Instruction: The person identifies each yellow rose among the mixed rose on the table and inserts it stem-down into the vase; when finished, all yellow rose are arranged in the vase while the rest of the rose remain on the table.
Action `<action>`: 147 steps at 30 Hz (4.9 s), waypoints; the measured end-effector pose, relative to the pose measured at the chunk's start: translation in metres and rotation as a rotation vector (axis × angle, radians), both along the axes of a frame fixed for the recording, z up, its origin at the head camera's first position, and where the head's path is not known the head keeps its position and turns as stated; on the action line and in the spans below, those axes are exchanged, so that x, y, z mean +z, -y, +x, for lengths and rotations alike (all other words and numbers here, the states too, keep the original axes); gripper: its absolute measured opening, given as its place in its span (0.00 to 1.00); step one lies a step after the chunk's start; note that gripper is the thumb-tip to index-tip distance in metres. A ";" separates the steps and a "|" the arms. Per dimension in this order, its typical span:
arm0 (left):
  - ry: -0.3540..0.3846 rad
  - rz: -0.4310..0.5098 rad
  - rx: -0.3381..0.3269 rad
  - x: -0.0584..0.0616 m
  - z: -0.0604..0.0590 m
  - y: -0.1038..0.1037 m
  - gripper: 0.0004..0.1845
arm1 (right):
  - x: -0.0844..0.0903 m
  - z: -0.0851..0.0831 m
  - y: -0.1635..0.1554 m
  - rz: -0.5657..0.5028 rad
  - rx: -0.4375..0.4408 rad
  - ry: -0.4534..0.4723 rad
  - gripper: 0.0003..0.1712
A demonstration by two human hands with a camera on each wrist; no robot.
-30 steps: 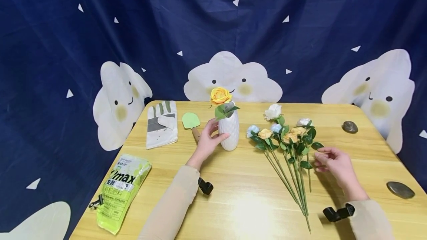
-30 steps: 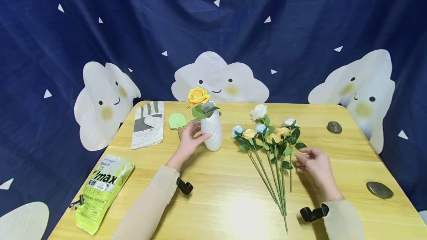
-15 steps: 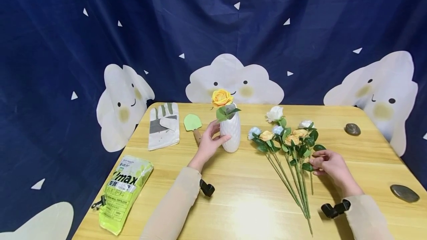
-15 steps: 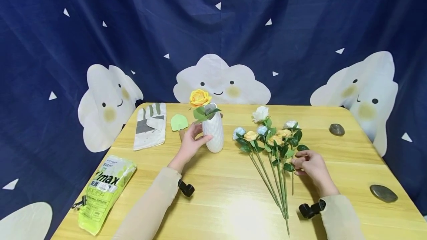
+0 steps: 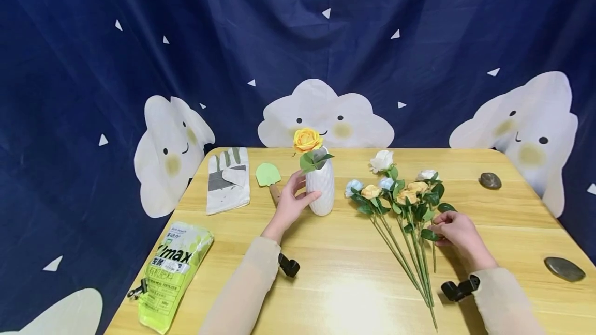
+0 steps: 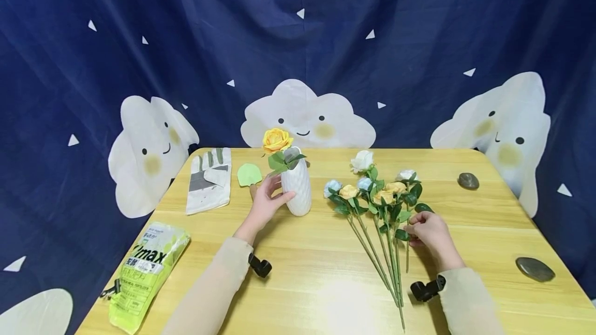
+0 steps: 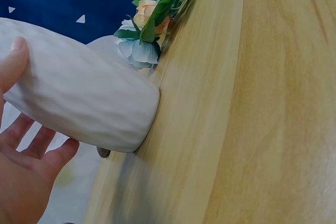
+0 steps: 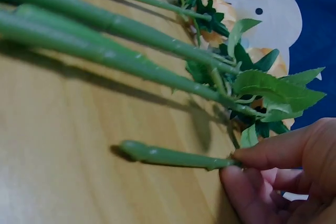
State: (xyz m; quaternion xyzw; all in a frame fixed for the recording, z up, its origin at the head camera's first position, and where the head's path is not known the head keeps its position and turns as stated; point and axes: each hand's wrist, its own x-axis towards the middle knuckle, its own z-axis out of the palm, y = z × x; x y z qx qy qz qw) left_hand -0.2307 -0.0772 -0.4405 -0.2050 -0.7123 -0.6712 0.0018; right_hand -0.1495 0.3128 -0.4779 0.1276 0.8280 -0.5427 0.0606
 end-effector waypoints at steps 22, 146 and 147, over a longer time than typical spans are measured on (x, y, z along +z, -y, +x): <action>0.006 -0.042 0.006 -0.001 0.000 0.000 0.35 | 0.003 0.012 -0.041 -0.653 -0.036 0.029 0.10; -0.031 -0.058 0.054 -0.026 -0.018 -0.009 0.43 | 0.008 0.065 0.040 -0.054 0.009 0.099 0.22; -0.028 -0.058 0.055 -0.027 -0.018 -0.009 0.43 | 0.007 0.064 0.042 -0.042 0.002 0.097 0.22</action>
